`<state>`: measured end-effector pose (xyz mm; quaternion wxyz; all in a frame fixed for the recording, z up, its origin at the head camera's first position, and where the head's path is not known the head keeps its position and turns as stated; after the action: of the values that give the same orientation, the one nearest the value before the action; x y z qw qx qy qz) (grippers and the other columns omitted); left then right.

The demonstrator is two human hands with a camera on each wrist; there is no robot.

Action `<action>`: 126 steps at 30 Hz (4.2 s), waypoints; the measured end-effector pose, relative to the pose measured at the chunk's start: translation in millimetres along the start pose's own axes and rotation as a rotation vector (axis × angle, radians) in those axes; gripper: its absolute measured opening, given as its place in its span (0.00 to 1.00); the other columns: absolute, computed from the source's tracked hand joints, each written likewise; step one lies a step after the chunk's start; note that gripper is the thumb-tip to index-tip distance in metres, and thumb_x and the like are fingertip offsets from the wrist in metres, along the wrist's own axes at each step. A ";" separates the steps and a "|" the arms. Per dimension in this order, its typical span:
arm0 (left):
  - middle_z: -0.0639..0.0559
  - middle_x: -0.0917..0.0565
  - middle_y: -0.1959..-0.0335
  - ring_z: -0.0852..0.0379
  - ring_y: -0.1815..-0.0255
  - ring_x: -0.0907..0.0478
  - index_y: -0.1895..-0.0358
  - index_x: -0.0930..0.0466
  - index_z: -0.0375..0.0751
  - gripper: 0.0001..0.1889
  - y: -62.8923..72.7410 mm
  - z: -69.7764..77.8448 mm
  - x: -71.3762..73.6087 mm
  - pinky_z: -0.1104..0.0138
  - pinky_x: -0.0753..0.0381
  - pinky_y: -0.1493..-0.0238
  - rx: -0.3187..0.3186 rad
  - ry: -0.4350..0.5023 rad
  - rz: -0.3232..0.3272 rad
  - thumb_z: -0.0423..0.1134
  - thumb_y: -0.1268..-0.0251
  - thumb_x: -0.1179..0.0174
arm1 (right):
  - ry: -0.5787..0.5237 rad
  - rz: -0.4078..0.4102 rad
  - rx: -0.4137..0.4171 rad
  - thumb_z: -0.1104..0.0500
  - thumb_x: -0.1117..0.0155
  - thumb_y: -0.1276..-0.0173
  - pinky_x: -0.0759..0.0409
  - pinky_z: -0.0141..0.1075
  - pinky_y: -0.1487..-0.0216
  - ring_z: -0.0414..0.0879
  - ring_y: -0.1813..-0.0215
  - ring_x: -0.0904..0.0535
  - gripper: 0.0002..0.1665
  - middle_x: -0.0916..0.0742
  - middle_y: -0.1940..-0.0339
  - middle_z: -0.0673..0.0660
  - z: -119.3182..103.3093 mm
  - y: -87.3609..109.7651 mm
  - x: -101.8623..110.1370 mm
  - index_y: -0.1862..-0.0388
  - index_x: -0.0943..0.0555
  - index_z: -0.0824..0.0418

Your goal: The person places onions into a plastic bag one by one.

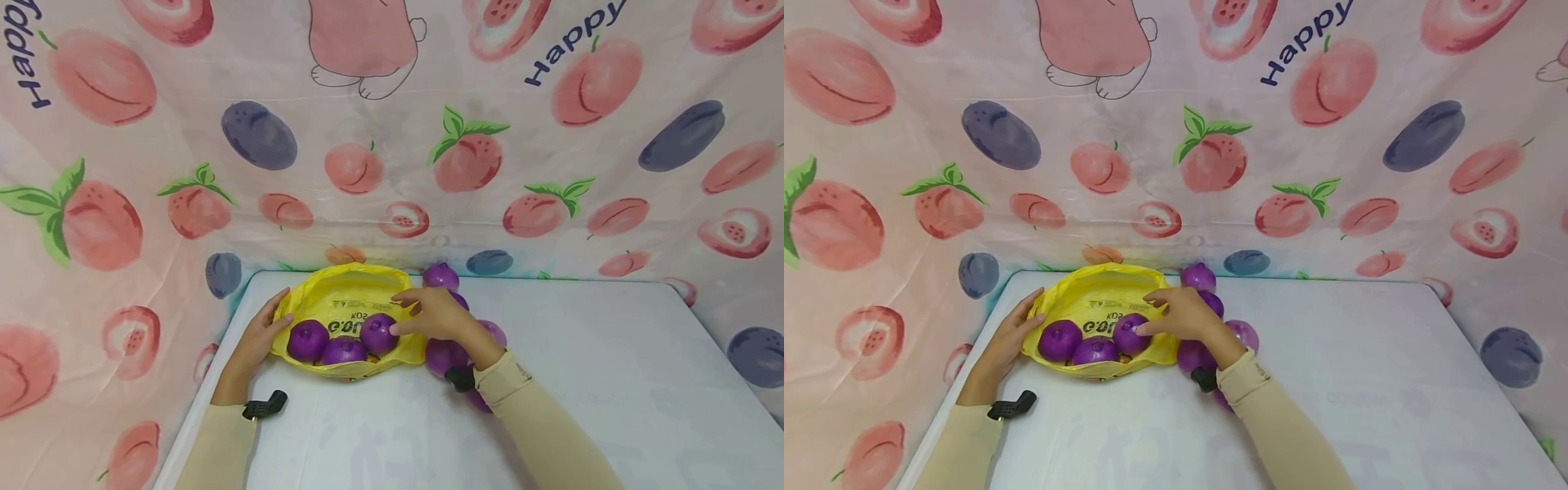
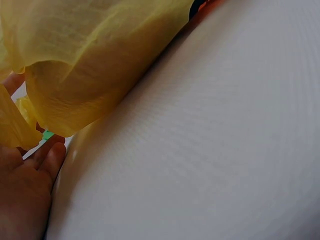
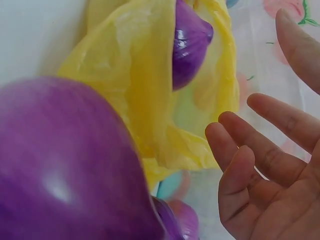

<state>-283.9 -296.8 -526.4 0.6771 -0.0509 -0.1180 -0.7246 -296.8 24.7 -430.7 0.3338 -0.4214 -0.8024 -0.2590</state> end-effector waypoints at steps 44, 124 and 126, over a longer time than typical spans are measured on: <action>0.50 0.50 0.15 0.45 0.14 0.55 0.17 0.47 0.57 0.35 0.3 -1.7 0.7 0.46 0.50 0.18 0.021 -0.009 0.015 0.43 0.22 0.45 | -0.194 0.189 -0.029 0.43 0.30 0.32 0.19 0.57 0.39 0.58 0.35 0.19 0.31 0.15 0.35 0.58 108.1 73.8 71.2 0.33 0.20 0.53; 0.50 0.49 0.15 0.46 0.15 0.55 0.17 0.47 0.52 0.35 1.5 3.5 -1.4 0.45 0.53 0.17 -0.031 0.010 0.002 0.44 0.21 0.45 | -0.568 -0.128 -0.125 0.57 0.33 0.28 0.21 0.36 0.38 0.53 0.30 0.28 0.36 0.24 0.28 0.64 189.7 84.0 19.8 0.24 0.31 0.60; 0.50 0.49 0.15 0.46 0.15 0.55 0.17 0.47 0.52 0.34 1.3 3.9 -1.0 0.46 0.53 0.17 -0.034 0.010 0.002 0.43 0.21 0.45 | -0.570 -0.119 -0.115 0.57 0.33 0.28 0.20 0.37 0.39 0.52 0.31 0.27 0.36 0.25 0.28 0.65 187.9 83.7 21.7 0.24 0.30 0.61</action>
<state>-282.9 -294.9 -522.7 0.6776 -0.0588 -0.1024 -0.7259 -294.6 209.4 -523.9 0.0546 -0.4479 -0.8710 -0.1943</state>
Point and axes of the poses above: each hand's wrist, its own y-axis away from the middle knuckle, its own x-axis out of the back of the hand, z = x × y, the point moved 10 cm from there along -y, towards the middle knuckle
